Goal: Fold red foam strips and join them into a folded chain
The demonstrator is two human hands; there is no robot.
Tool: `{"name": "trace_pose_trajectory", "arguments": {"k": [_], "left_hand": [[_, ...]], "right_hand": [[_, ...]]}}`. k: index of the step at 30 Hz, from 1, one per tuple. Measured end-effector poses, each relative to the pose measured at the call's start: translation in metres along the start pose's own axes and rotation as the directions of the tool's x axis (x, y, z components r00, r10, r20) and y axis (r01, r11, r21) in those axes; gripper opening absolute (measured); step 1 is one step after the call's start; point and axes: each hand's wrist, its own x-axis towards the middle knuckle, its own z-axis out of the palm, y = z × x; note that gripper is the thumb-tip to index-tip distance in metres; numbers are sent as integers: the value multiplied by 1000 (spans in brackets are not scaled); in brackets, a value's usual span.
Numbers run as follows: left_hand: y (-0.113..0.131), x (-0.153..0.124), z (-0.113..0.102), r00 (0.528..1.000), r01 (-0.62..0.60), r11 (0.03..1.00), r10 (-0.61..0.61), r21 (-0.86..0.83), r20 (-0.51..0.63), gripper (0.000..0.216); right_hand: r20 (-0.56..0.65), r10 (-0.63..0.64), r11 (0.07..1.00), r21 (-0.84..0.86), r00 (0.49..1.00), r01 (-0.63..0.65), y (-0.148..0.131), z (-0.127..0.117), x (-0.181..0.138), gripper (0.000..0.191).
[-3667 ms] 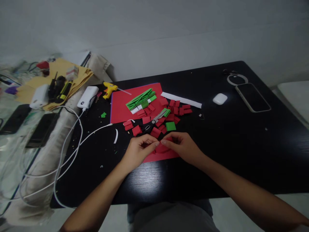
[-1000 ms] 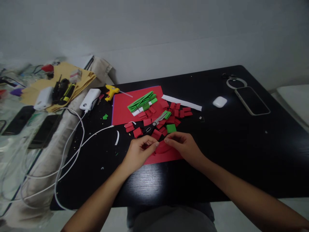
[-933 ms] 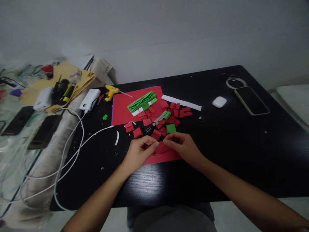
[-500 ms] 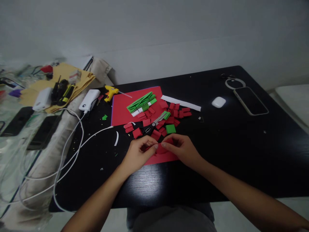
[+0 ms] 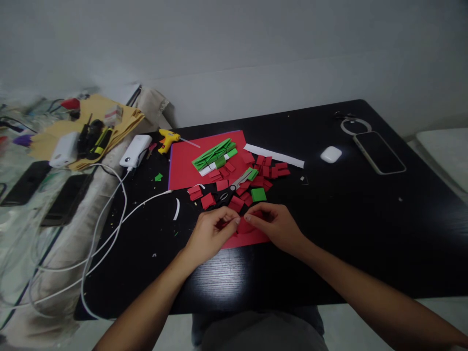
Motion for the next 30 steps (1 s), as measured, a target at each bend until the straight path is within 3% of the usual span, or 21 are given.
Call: {"name": "trace_pose_trajectory", "arguments": {"k": [4,13,19,23,26,30], "left_hand": [[0,1,0,1000,-9,1000,9,13,-28,15],[-1,1,0,999,20,999,-19,-28,40,15],[0,4,-4,994,35,996,-44,-83,-103,16],[0,7,-2,983,41,987,-68,-155,-171,18],[1,8,-1,985,61,972,-96,-226,-144,21],[1,7,1,992,100,969,-114,-226,-49,22]], "right_hand": [[-14,-6,998,59,1000,7,1,-2,3,18],[20,30,998,-49,999,-29,-1,-2,2,17],[-91,62,985,164,994,-46,0,-8,7,21],[97,121,946,289,988,-145,1,1,3,36],[148,136,926,333,980,-178,1,4,1,43],[70,133,917,369,989,-150,3,1,3,32]]}}
